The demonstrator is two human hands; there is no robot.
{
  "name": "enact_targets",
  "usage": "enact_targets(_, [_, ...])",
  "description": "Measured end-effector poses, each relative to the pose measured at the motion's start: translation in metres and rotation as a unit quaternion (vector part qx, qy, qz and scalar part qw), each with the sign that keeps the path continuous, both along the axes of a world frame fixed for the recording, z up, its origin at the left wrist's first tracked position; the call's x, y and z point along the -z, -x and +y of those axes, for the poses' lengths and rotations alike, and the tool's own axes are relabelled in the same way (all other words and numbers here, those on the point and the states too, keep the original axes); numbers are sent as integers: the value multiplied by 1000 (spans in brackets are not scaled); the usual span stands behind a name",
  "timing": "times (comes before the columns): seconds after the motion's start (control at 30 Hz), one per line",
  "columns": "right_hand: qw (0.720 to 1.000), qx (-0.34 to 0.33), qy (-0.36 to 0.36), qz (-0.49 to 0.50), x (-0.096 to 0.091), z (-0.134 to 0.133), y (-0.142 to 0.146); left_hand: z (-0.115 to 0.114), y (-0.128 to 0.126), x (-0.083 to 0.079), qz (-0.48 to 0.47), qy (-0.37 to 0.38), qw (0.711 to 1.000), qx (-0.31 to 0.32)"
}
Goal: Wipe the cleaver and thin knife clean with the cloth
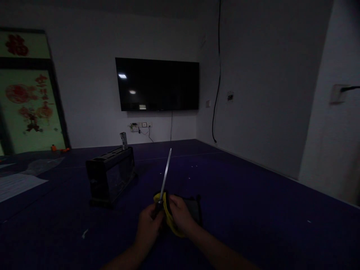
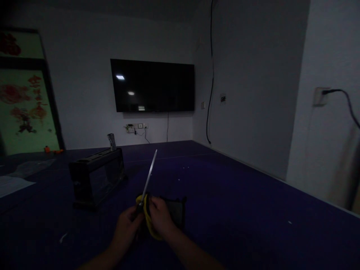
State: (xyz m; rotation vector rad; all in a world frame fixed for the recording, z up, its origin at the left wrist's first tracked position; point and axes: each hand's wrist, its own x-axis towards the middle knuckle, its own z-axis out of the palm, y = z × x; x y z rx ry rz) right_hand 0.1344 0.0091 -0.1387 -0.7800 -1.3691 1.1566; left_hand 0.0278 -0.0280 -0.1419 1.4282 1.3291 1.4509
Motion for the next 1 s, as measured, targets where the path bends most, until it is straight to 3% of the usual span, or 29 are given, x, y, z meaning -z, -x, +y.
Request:
enact_targets(0.07, [998,27,-50,-17,-2,-1,-2,-1,2,-4,43,-37,998,-31])
enact_targets(0.17, [991,31,-119,-57,-6,-3,-6,-5,4,-8,67,-66,995,-23])
enact_targets(0.37, [977,18,-173,-126,-8,-2,-9,-4,6,-6,59,-72,996,-5])
enact_targets(0.5, [955,53,-225,-187,-11,-3,-11,-1,6,-6,88,-71,993,-35])
enact_targets(0.7, [911,171,-265,-266,-15,-10,-14,-1,6,-6,142,-82,985,-59])
enact_targets(0.9, [878,198,-342,-271,-15,-13,-18,1,7,-4,154,-106,979,-78])
enact_targets(1.0, [859,190,-385,-278,-11,-11,-20,7,15,-12,178,-129,966,-133])
